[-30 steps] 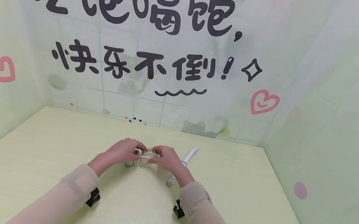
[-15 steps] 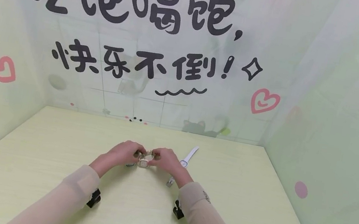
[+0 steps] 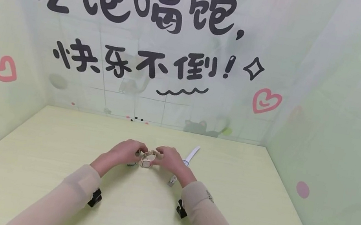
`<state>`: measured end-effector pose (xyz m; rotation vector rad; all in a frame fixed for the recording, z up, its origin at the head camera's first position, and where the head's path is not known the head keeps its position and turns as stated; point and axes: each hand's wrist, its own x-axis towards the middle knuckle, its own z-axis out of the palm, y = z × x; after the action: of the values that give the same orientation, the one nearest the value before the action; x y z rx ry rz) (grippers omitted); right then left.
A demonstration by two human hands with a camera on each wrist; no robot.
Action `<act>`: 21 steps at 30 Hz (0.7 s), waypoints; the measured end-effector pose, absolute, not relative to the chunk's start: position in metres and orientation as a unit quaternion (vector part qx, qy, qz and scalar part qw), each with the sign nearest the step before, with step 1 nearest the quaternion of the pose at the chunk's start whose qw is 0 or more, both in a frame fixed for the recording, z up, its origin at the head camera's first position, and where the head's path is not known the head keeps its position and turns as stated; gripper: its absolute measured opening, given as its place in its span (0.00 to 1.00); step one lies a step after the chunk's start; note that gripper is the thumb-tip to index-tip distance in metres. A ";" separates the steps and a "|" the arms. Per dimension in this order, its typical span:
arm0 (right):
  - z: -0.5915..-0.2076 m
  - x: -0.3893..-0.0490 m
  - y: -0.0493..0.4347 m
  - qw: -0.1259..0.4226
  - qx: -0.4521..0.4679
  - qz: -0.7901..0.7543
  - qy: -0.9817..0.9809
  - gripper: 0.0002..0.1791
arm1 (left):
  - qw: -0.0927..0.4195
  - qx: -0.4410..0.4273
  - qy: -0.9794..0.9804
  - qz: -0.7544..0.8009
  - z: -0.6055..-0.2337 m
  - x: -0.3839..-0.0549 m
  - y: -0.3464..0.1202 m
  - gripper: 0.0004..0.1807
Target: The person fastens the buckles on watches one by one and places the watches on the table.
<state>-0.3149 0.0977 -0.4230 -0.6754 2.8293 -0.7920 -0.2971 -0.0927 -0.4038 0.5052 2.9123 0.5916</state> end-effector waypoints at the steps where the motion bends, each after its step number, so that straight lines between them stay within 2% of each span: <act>1: -0.422 -0.314 0.099 0.061 -0.224 -0.262 0.937 0.33 | 0.062 0.167 0.964 0.196 -0.403 -0.297 -0.092 0.16; 21: -0.410 -0.312 0.122 0.036 -0.222 -0.273 0.935 0.29 | 0.053 0.181 0.964 0.186 -0.395 -0.290 -0.079 0.18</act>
<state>-0.3118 0.1217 -0.4102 -0.6832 2.8722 -0.8379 -0.2897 -0.0789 -0.3948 0.5516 2.9307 0.5663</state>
